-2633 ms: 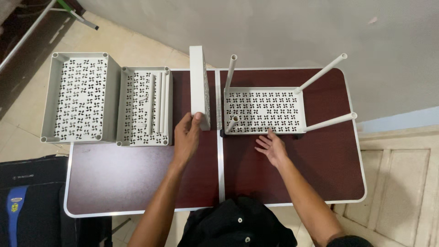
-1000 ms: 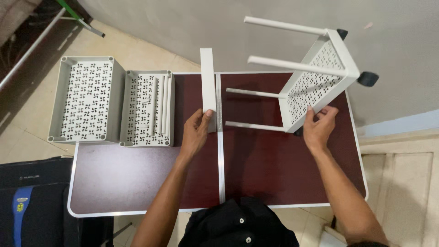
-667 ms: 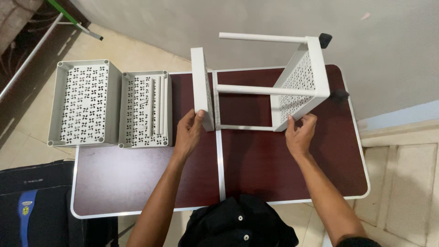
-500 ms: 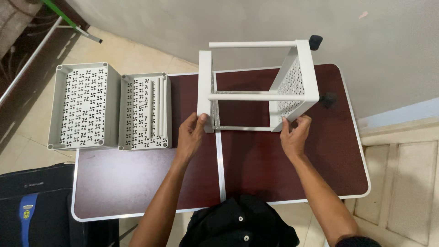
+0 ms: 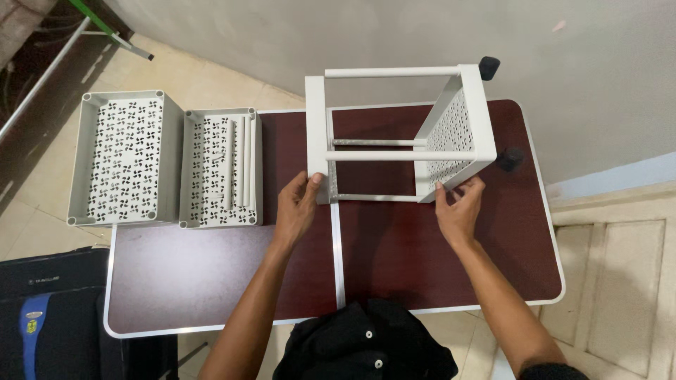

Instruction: The person assembles a white plastic storage unit by inserting cylindrical rods into the side panels and stacking the components on a table. The person repeatedly inserts and removes rods to align the structure, then places the assembled unit upright.

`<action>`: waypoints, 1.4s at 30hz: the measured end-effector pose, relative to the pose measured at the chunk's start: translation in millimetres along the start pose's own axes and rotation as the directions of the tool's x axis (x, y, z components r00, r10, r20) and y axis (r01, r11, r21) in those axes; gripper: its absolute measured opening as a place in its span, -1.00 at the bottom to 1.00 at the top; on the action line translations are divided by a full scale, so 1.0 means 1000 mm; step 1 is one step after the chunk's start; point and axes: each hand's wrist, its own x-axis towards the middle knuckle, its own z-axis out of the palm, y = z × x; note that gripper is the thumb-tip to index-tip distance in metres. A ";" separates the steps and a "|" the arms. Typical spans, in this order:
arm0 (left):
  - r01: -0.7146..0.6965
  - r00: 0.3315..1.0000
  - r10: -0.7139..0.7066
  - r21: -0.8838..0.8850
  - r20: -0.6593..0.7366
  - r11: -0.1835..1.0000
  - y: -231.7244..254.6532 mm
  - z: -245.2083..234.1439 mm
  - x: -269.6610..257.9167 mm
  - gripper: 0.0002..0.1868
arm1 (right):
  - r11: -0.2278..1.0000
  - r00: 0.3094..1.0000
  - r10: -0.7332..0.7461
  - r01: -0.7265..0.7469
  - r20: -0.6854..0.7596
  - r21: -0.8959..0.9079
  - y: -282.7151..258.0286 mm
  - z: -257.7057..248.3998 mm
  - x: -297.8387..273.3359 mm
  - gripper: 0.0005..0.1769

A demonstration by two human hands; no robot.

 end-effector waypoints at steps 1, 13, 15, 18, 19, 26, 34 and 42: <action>0.000 1.000 0.000 -0.008 0.005 1.000 0.001 0.000 0.001 -0.47 | 1.000 1.000 0.010 -0.010 0.003 -0.001 0.001 0.000 0.001 -0.36; 0.052 0.998 -0.054 0.080 0.021 0.995 -0.006 -0.004 0.005 -0.41 | 0.945 0.931 -0.302 0.264 -0.205 -0.194 -0.025 -0.031 0.004 0.15; 0.040 0.999 -0.042 0.069 0.029 0.997 -0.009 -0.006 0.006 -0.35 | 0.901 0.857 -0.428 0.379 -0.285 -0.213 -0.047 -0.045 0.006 0.07; 0.011 1.000 -0.012 0.057 0.028 0.998 -0.009 -0.008 0.008 -0.36 | 0.774 0.737 -0.631 0.579 -0.240 -0.258 -0.084 -0.061 0.018 -0.15; -0.001 1.000 -0.001 0.054 0.026 0.999 -0.008 -0.009 0.008 -0.37 | 0.716 0.690 -0.696 0.645 -0.198 -0.267 -0.098 -0.063 0.023 -0.24; -0.049 0.999 0.049 -0.030 0.004 0.998 0.000 -0.028 0.005 -0.42 | 0.555 0.625 -0.709 0.780 0.326 -0.287 -0.187 -0.022 0.046 -0.36; -0.092 0.996 0.093 -0.091 0.011 0.992 -0.006 -0.023 0.010 -0.49 | 0.614 0.598 -0.616 0.772 0.513 -0.164 -0.207 0.018 0.062 -0.62; 0.003 1.000 -0.001 -0.134 0.009 0.991 -0.010 -0.013 0.008 -0.56 | 0.588 0.562 -0.643 0.798 0.520 -0.135 -0.190 0.020 0.056 -0.68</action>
